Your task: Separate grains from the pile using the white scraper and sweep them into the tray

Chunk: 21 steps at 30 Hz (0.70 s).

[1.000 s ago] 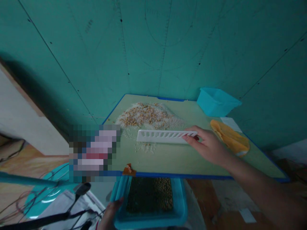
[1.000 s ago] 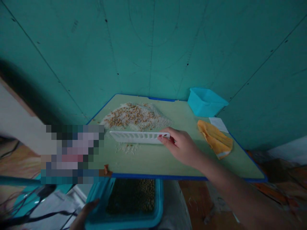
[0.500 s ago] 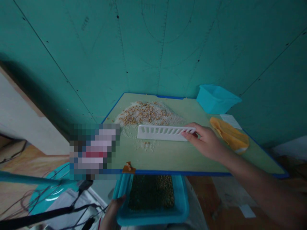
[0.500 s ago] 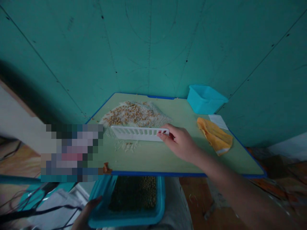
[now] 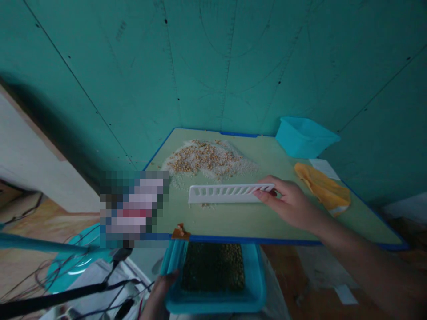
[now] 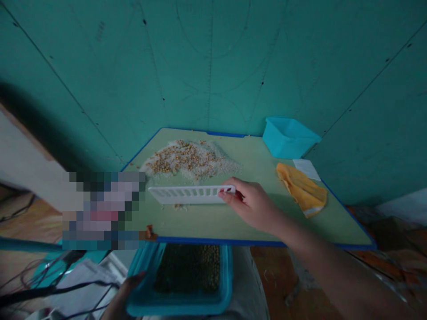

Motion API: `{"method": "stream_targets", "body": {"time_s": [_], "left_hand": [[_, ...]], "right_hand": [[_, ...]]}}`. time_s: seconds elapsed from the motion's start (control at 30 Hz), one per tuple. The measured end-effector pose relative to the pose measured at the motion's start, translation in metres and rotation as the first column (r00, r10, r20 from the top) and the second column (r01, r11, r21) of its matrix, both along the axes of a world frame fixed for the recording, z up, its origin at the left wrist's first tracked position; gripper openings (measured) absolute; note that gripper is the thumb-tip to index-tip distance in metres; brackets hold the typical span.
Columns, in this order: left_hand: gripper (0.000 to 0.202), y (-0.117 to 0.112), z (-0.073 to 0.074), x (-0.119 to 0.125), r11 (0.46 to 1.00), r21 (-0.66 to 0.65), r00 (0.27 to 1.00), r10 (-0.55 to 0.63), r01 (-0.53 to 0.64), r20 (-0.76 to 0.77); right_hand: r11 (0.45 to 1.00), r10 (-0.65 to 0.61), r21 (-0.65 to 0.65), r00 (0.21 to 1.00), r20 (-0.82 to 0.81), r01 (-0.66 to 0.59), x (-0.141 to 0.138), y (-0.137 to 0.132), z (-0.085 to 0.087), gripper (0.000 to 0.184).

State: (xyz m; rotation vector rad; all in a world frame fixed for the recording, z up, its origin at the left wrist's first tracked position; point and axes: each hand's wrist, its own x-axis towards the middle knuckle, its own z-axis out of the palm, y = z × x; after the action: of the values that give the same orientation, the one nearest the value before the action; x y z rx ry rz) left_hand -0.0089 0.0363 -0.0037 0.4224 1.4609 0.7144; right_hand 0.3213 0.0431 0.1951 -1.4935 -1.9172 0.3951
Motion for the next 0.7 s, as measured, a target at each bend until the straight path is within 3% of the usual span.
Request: {"method": "stream_targets", "body": {"time_s": [0.3, 0.43, 0.57, 0.63, 0.7], "left_hand": [[0.013, -0.004, -0.015, -0.003, 0.997, -0.041, 0.996, -0.069, 0.072, 0.063], [0.016, -0.016, 0.007, 0.007, 0.998, -0.04, 0.992, -0.039, 0.044, 0.119], [0.028, -0.039, 0.039, 0.024, 0.979, 0.074, 0.973, 0.176, -0.189, 0.151], [0.023, -0.04, 0.046, 0.029, 0.982, 0.108, 0.984, 0.146, -0.158, 0.106], [0.012, -0.032, 0.043, 0.032, 0.986, 0.11, 0.991, 0.117, -0.124, 0.063]], "right_hand": [[1.0, 0.021, 0.013, 1.0, 0.018, -0.021, -0.002, -0.007, -0.002, 0.017], [1.0, 0.003, -0.005, 1.0, 0.031, -0.003, 0.0, -0.01, 0.0, 0.018], [0.999, -0.034, -0.006, 0.999, -0.002, 0.034, 0.003, -0.008, -0.001, 0.019], [0.999, -0.045, -0.007, 0.999, -0.014, 0.045, 0.003, -0.005, -0.002, 0.019], [0.999, -0.052, -0.012, 0.999, -0.012, 0.051, 0.003, -0.002, -0.003, 0.019]]}}
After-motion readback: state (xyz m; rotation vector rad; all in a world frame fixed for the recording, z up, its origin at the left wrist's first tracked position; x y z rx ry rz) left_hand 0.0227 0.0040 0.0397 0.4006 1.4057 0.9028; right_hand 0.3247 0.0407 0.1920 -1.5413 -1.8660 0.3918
